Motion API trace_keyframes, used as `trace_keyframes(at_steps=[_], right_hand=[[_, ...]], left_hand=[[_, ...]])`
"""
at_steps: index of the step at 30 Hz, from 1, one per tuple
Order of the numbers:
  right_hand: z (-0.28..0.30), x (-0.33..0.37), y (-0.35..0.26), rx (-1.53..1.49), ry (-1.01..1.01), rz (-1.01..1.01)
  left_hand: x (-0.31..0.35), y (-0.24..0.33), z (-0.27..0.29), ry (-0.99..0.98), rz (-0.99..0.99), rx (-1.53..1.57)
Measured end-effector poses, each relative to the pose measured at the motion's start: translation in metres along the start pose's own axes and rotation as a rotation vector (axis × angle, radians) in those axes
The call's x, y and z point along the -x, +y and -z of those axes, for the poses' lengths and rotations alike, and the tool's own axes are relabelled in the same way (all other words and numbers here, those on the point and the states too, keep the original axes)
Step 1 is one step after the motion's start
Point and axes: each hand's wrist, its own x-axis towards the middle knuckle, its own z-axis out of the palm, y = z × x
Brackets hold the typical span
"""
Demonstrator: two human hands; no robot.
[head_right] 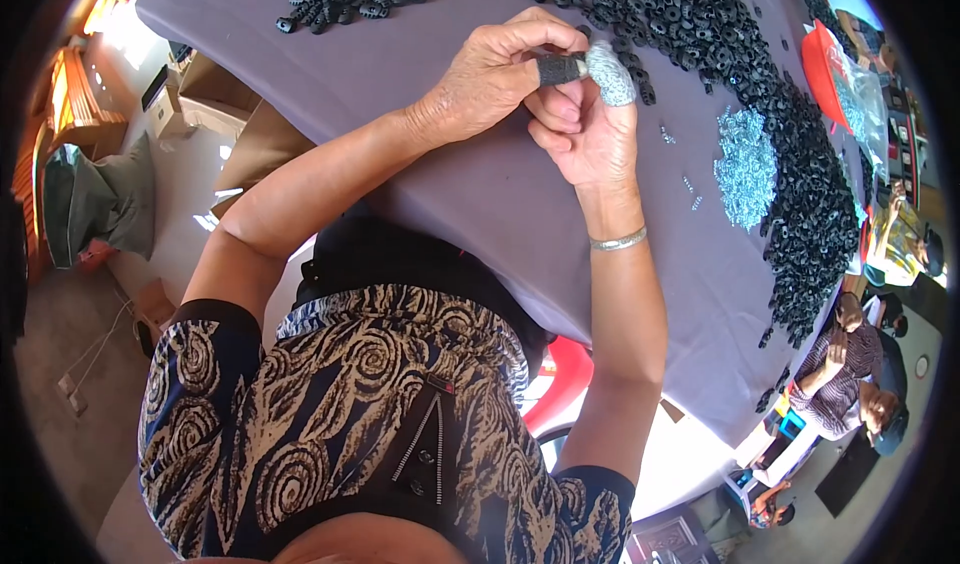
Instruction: The recorder is manually assembling small blue plastic pieces into black garment accessories in a workshop setting.
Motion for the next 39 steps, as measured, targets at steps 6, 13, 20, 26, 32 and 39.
trace_keyframes(at_steps=[6, 13, 20, 26, 32, 39], right_hand=[[-0.006, -0.001, 0.014, 0.316, 0.015, 0.145], [-0.001, -0.004, 0.019, 0.449, 0.010, 0.244], [-0.003, -0.005, 0.019, 0.481, 0.043, 0.242], [0.001, -0.004, 0.021, 0.554, 0.066, 0.297], [-0.006, -0.013, 0.030, 0.939, 0.032, 0.494], [0.018, -0.009, -0.008, 1.205, 0.455, 0.825]], left_hand=[[-0.028, 0.008, 0.053, 0.105, -0.089, -0.581], [-0.035, 0.058, 0.115, 0.188, -0.081, -1.261], [-0.026, 0.052, 0.134, 0.281, -0.172, -1.279], [-0.013, 0.043, 0.128, 0.353, -0.192, -1.128], [-0.005, 0.041, 0.087, 0.033, -0.274, -1.074], [-0.017, 0.016, 0.032, -0.125, -0.097, -0.668]])
